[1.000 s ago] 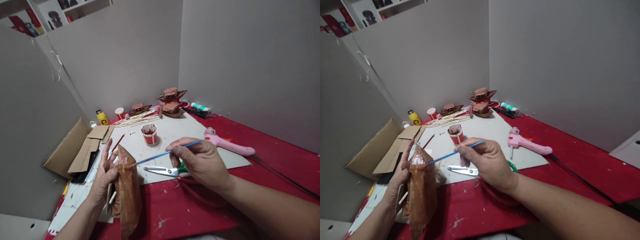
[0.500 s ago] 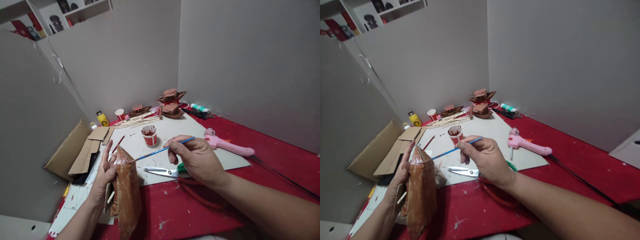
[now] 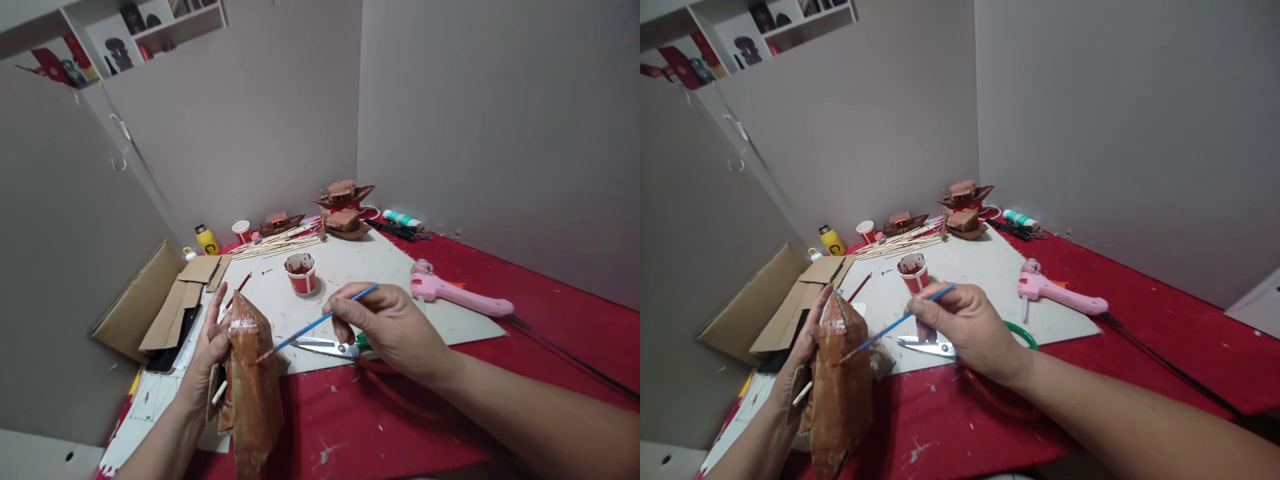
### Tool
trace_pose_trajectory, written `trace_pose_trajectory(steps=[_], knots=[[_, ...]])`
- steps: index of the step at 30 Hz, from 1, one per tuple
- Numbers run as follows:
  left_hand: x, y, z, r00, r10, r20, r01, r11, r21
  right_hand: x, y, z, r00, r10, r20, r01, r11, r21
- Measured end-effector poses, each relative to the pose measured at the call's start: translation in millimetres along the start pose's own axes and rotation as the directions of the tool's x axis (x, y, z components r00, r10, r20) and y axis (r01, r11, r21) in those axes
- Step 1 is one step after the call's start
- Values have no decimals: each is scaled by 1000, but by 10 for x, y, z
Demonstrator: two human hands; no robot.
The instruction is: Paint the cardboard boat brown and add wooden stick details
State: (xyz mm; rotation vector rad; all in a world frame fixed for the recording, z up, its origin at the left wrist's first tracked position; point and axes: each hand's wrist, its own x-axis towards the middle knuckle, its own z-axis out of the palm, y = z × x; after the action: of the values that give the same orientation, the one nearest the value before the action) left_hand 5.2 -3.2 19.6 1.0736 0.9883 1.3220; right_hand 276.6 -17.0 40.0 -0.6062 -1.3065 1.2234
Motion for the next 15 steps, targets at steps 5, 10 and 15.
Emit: trace_pose_trajectory(steps=[5,10,15], knots=[[-134,47,200,1000,29,5,-29,999,-34,-4,2,1,998,-35,-55,38,998,44],[-240,95,362,1000,25,-10,-26,998,-56,-17,-3,43,986,-94,-138,95,995,-1],[-246,128,364,1000,17,-5,-17,999,-43,-84,-29,96,1000,-23,19,23,1000,4]])
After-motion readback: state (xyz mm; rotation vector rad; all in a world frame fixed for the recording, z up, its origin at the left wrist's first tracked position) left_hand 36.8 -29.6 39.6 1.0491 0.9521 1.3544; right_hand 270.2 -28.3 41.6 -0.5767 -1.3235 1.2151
